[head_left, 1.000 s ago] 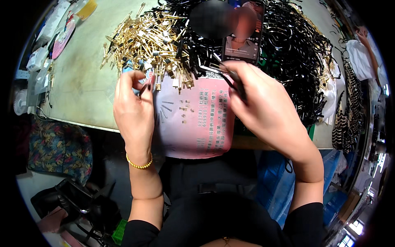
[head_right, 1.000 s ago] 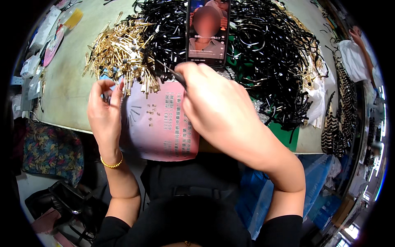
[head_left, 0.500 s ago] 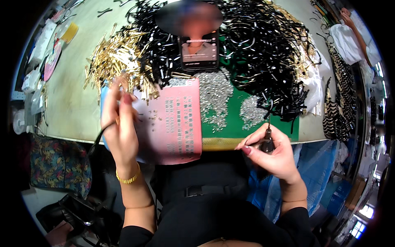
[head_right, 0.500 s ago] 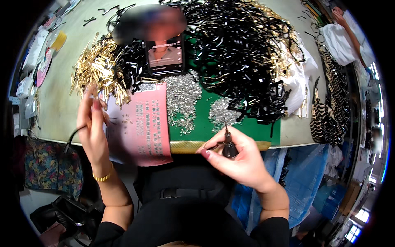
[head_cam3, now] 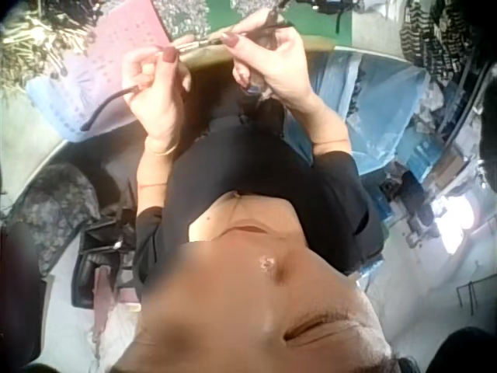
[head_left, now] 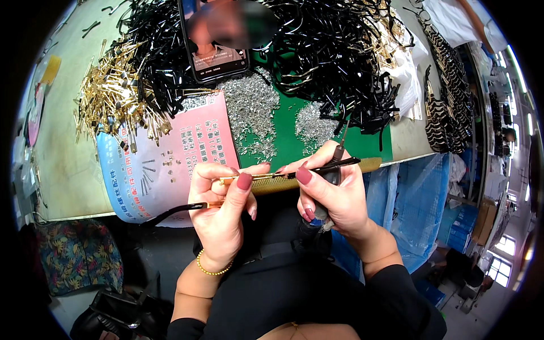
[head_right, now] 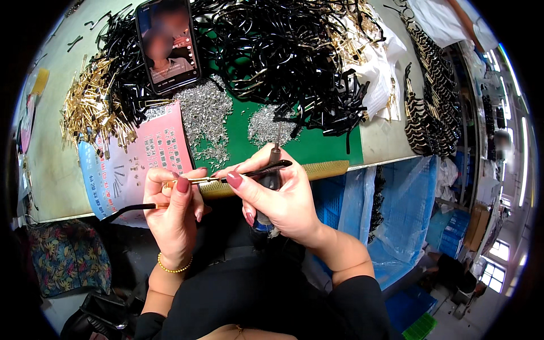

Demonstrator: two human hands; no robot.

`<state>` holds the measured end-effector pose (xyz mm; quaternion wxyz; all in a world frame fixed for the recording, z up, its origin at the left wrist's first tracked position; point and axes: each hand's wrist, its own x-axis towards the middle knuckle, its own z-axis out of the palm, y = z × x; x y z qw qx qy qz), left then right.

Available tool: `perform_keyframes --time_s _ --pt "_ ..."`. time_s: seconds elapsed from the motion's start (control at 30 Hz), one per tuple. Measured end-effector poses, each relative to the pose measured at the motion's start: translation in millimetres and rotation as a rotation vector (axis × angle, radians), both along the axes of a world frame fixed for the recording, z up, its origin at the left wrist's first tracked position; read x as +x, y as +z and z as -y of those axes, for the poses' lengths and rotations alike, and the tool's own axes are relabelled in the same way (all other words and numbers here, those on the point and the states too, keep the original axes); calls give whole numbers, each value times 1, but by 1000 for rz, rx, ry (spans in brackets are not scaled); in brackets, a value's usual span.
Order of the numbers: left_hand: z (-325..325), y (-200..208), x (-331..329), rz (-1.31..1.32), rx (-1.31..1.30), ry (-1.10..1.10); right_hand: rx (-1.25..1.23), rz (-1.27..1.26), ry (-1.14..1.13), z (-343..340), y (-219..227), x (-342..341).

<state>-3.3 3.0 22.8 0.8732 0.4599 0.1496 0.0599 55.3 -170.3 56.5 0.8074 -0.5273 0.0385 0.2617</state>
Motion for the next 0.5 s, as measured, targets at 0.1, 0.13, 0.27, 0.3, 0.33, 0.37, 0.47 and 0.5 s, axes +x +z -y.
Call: perform_keyframes --time_s 0.1,0.13,0.27,0.3,0.33,0.37,0.47,0.5 --pt "1 0 -1 28 -50 -4 -19 25 10 -4 0 -1" --pt "2 0 -2 21 -85 6 9 0 1 -5 -1 -1" --pt "2 -4 -5 29 -201 35 55 13 20 -6 -3 -2" --pt "2 -5 -6 36 -205 37 70 27 29 -6 -4 -2" --pt "3 -5 -6 48 -199 44 94 5 13 -6 -4 -3" --pt "3 -5 -7 46 -198 45 83 16 12 -5 -3 -3" --pt "5 -7 -8 68 -183 33 31 119 6 -4 -6 -6" --pt "5 -10 -9 94 -171 19 1 202 0 -3 -9 -9"
